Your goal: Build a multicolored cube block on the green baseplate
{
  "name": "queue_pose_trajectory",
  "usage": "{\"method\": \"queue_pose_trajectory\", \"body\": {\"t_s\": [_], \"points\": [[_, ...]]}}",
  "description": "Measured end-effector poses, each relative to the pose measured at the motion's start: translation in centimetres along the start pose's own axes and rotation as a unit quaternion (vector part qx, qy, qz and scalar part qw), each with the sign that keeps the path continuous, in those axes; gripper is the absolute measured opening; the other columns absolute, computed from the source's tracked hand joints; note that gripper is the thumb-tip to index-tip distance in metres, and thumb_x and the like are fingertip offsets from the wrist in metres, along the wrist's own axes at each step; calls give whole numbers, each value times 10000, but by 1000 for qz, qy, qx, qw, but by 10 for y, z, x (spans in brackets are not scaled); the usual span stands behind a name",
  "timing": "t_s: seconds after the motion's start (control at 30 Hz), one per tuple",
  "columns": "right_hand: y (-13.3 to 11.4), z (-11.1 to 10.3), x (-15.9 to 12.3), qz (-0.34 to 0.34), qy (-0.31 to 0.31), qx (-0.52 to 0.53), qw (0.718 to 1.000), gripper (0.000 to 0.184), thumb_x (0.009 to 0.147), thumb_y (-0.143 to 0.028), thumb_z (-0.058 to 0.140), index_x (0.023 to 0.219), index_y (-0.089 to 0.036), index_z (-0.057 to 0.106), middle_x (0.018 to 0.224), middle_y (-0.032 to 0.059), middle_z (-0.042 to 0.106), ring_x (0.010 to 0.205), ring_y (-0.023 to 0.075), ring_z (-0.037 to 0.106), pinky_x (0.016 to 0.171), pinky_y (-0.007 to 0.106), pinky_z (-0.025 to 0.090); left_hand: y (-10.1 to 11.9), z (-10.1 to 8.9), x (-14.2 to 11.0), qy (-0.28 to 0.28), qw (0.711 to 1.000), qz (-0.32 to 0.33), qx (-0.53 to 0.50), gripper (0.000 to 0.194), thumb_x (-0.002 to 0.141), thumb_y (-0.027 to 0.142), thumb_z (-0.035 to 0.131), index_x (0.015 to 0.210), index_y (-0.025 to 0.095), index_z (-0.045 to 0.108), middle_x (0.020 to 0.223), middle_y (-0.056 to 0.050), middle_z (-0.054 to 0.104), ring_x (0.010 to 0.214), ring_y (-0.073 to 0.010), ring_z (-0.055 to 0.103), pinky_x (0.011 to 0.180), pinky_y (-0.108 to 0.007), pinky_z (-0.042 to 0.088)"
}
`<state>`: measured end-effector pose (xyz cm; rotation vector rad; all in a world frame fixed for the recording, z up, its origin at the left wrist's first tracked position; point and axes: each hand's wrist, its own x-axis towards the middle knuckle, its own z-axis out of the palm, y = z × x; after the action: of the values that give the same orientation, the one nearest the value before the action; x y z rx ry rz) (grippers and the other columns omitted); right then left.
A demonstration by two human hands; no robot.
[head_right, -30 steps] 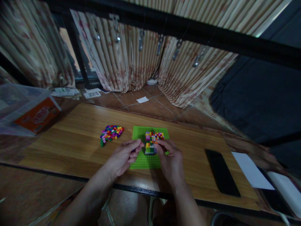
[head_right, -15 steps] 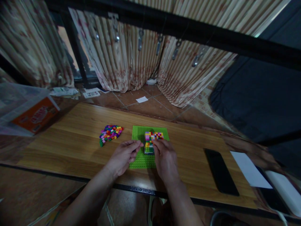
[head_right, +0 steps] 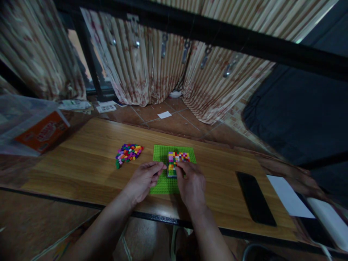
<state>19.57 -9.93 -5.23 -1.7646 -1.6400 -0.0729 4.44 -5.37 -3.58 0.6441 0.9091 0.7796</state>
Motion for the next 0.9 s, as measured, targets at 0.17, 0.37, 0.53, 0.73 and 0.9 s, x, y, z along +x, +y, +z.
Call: {"method": "queue_pose_trajectory", "body": {"t_s": [0.17, 0.37, 0.53, 0.73, 0.9], "points": [[-3, -1, 2, -10, 0, -6, 1000, 188, 857, -196, 530, 894, -199, 714, 910, 69, 732, 827, 214, 674, 786, 358, 521, -1, 0, 0, 2, 1000, 2, -3, 210, 697, 300, 707, 673, 109, 622, 549, 57, 424, 394, 2, 265, 379, -179, 96], [-3, -2, 1, 14, 12, 35, 999, 177, 861, -237, 541, 895, -203, 711, 894, 58, 733, 803, 197, 680, 759, 334, 526, 0, 0, 1, 2, 1000, 5, -5, 217, 686, 303, 721, 677, 106, 630, 555, 55, 432, 392, 4, 266, 384, -184, 96], [-2, 1, 0, 15, 8, 45, 999, 169, 856, -246, 557, 885, -219, 721, 908, 59, 742, 836, 212, 686, 801, 367, 527, 0, 0, 0, 0, 1000, 4, -7, 209, 689, 304, 715, 671, 113, 630, 542, 63, 419, 390, 3, 261, 389, -186, 95], [1, -1, -1, 40, 13, 51, 998, 196, 860, -285, 554, 912, -202, 724, 916, 71, 742, 790, 207, 686, 759, 348, 527, 0, 0, -1, 4, 1000, 2, -4, 186, 705, 285, 698, 671, 115, 631, 529, 65, 406, 386, 0, 259, 388, -191, 105], [4, -4, 0, 90, 35, 46, 994, 262, 879, -370, 532, 916, -187, 716, 869, 71, 726, 743, 200, 653, 709, 333, 503, 0, 0, 0, 5, 1000, 7, -4, 185, 706, 287, 697, 666, 121, 625, 531, 64, 416, 383, -1, 256, 389, -194, 109]]}}
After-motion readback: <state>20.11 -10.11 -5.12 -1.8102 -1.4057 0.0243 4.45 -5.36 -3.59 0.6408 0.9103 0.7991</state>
